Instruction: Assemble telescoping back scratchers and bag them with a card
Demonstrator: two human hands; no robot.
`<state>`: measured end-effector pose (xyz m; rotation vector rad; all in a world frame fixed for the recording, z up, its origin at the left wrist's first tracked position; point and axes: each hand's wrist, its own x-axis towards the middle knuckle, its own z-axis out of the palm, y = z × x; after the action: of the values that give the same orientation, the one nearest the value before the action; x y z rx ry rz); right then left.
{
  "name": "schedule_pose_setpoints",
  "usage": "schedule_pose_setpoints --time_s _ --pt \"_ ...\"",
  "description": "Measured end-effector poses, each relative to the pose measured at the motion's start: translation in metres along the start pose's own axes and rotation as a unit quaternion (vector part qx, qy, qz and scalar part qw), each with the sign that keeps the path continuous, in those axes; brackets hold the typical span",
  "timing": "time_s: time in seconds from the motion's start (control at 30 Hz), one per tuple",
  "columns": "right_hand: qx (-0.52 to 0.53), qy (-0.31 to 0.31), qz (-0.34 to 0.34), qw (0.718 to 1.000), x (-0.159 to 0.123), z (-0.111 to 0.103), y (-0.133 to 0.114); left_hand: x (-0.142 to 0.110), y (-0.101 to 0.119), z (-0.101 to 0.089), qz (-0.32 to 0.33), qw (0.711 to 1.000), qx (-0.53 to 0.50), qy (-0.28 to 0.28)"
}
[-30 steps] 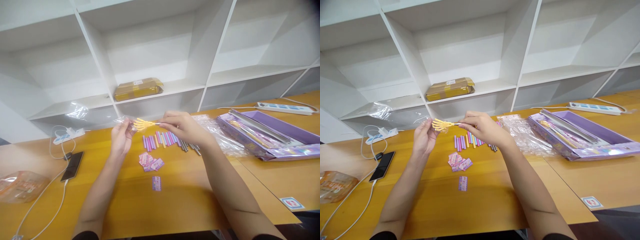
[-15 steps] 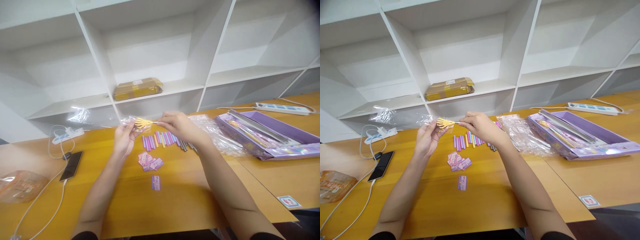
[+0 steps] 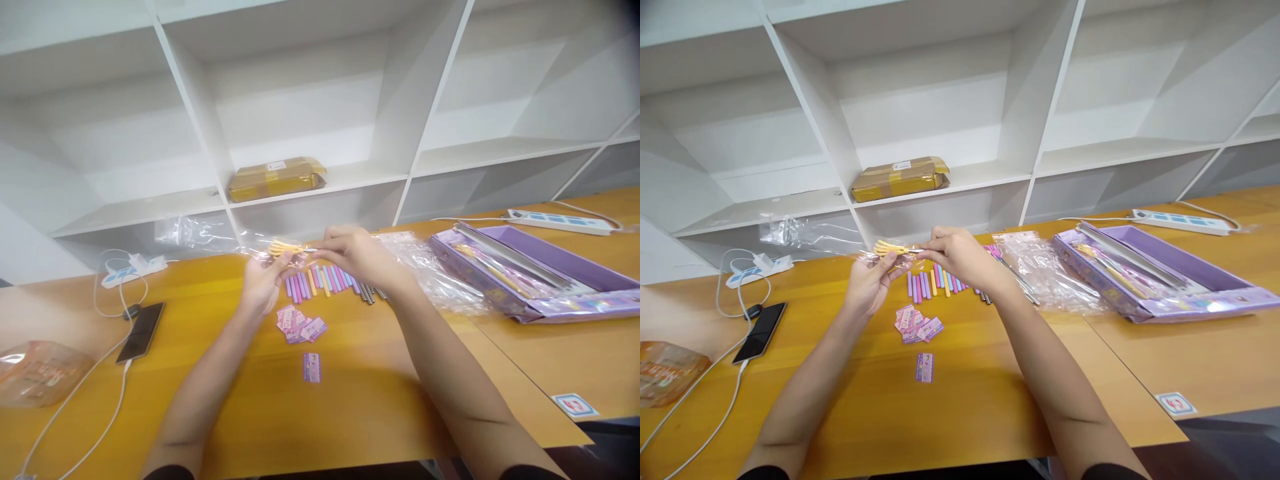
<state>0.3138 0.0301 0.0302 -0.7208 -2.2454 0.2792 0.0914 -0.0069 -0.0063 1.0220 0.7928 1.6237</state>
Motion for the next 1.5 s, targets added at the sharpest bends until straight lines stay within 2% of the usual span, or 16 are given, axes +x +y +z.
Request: schedule_pose_setpoints --time_s 0.1,0.17,0.3,0.4,0.47,0.6,0.8,0.93,1.03,1.1,1.3,1.5 --pt "0.024 0.001 0.018 1.0 0.002 0.007 -0.006 0.0 -0.007 0.003 -0.002 1.0 -0.008 -0.004" --pt "0.049 0.008 0.047 0.998 0.003 0.008 -0.007 0.003 -0.004 0.0 0.015 1.0 -0.017 0.007" --pt "0.046 -0.02 0.113 0.992 0.001 -0.003 -0.002 0.012 0.019 -0.015 0.089 0.995 -0.03 0.046" --pt "0.018 -0.024 0.104 0.994 -0.002 -0.014 0.004 0.018 0.038 -0.028 0.136 0.988 -0.027 0.065" --pt "0.01 -0.013 0.078 0.997 -0.002 -0.017 0.007 0.02 0.045 -0.032 0.142 0.987 -0.024 0.069" --pt "-0.006 -0.002 0.031 0.999 -0.002 -0.01 0.007 0.017 0.043 -0.029 0.119 0.991 -0.024 0.054" --pt "0.012 0.003 -0.002 1.0 0.002 0.01 -0.004 0.009 0.019 -0.014 0.056 0.998 -0.011 0.027" --pt "0.05 -0.019 0.035 0.998 0.004 0.014 -0.008 0.008 0.009 -0.01 0.03 0.999 -0.007 0.009" --pt "0.1 -0.015 0.078 0.992 0.004 0.011 -0.004 0.01 0.01 -0.013 0.042 0.999 0.0 0.01" --pt "0.107 -0.003 0.077 0.991 0.003 0.008 0.001 0.011 0.013 -0.015 0.047 0.999 0.001 0.012" --pt "0.089 0.036 0.022 0.995 0.003 0.008 0.007 0.012 0.014 -0.018 0.034 0.999 0.0 0.005" --pt "0.046 0.096 -0.076 0.991 0.007 0.03 0.007 0.007 0.008 -0.01 0.003 1.0 -0.008 -0.014"
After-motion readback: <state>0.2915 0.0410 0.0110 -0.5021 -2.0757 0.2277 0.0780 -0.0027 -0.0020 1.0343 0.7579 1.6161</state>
